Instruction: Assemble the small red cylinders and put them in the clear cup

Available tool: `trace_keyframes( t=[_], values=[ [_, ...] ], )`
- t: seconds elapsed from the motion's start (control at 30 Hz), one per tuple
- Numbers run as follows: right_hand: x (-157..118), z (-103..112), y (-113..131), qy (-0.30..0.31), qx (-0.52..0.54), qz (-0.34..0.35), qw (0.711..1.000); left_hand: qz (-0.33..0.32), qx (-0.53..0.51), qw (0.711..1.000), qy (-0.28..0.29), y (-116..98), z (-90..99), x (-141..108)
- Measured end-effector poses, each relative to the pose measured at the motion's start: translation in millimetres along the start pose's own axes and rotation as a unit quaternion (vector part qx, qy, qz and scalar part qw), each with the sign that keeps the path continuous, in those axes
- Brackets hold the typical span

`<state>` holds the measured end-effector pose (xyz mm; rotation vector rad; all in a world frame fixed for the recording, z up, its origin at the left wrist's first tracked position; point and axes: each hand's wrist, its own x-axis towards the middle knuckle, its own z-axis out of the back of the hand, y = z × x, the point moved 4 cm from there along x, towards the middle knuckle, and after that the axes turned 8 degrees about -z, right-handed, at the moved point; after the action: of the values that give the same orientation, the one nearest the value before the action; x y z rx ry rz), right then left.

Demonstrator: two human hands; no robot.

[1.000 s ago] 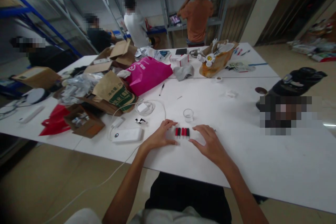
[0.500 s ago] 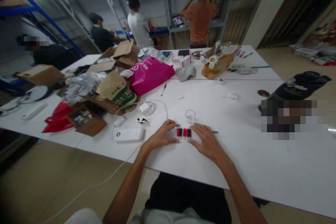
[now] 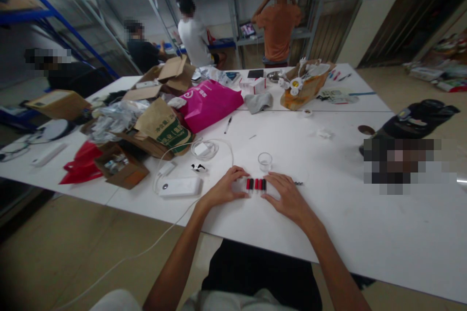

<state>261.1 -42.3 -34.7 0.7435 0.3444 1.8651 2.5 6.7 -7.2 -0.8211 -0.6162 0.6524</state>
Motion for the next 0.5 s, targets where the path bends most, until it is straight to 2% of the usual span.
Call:
trace_keyframes(
  t=[0.5],
  values=[
    [0.3,0.2,1.0,-0.005,0.006,-0.009,1.0,-0.004,0.007,1.0,-0.002,1.6,-0.4,-0.5]
  ],
)
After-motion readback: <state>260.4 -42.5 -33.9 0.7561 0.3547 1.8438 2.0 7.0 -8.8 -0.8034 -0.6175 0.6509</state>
